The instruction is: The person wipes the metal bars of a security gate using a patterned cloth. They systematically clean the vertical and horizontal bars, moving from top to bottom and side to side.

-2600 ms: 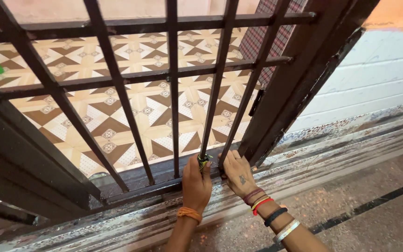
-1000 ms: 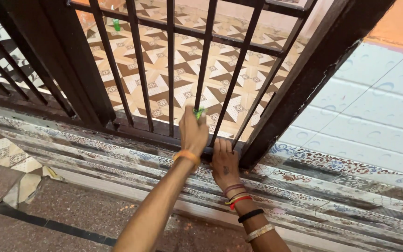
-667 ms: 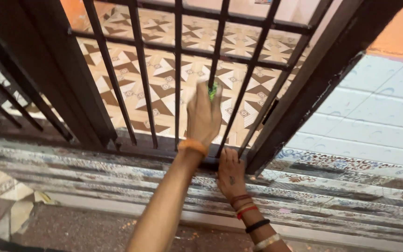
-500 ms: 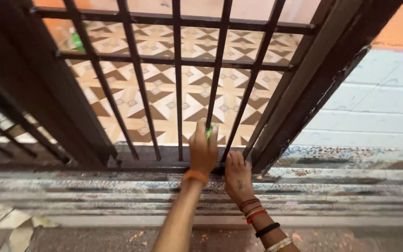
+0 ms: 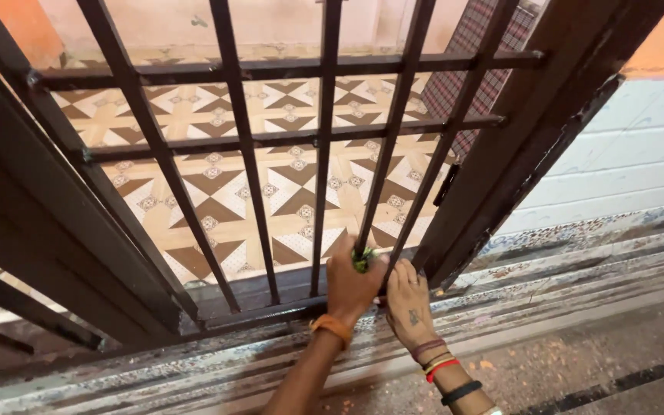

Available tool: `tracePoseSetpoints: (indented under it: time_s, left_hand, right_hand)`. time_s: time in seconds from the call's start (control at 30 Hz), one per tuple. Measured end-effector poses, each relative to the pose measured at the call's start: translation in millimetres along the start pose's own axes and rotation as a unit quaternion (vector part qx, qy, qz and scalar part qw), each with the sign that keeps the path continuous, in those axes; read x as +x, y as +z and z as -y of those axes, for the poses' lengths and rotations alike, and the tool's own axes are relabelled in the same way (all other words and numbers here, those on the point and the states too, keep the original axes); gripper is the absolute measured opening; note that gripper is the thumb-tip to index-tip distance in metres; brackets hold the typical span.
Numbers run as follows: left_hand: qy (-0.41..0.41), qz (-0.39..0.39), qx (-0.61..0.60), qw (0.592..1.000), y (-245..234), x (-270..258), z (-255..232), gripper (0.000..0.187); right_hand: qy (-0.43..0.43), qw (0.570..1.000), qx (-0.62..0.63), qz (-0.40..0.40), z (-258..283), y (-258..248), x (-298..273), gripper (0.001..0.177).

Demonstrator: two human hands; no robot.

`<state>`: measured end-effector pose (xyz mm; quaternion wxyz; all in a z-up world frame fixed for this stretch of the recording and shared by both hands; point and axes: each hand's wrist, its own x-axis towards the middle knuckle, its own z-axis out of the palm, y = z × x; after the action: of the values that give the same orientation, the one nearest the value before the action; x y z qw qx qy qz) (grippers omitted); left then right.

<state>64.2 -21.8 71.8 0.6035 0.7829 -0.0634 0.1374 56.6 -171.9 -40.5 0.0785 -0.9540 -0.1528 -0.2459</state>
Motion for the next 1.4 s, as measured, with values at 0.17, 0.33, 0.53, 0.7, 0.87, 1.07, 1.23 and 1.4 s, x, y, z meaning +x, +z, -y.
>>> tracePoseSetpoints:
  time_s: [0.17, 0.33, 0.53, 0.7, 0.87, 1.07, 1.23, 1.4]
  left_hand:
    - [0.204, -0.031, -0.137, 0.969, -15, 45, -89, 0.02]
    - [0.177, -0.025, -0.123, 0.976, -20, 55, -121, 0.024]
    - [0.214, -0.032, -0.126, 0.968, 3, 43, -54, 0.021]
    - [0.112, -0.093, -0.047, 0.988, 19, 1, 20, 0.016]
    - [0.008, -0.099, 0.033, 0.994, 38, -19, 55, 0.03]
    - [0.076, -0.117, 0.108, 0.984, 48, -48, 66, 0.075]
    - [0.051, -0.175, 0.106, 0.977, 55, -50, 42, 0.063]
    - [0.07, -0.233, 0.043, 0.969, 54, -35, -27, 0.058]
  right_hand:
    - [0.005, 1.0, -0.006, -0.028, 6, -3, 2, 0.063]
    - [0.014, 1.0, 0.004, -0.012, 10, -11, 2, 0.064]
    - [0.007, 0.999, 0.025, -0.032, 3, -2, 1, 0.065]
    - [-0.012, 0.999, 0.036, -0.024, -1, -1, -1, 0.068]
    - [-0.035, 0.996, 0.082, 0.008, -7, -15, 0, 0.066]
    - [-0.092, 0.993, 0.073, 0.014, -20, -15, -1, 0.069]
    - [-0.136, 0.989, 0.008, 0.064, -30, -15, 3, 0.08]
    - [-0.132, 0.986, 0.071, 0.074, -34, -22, 3, 0.079]
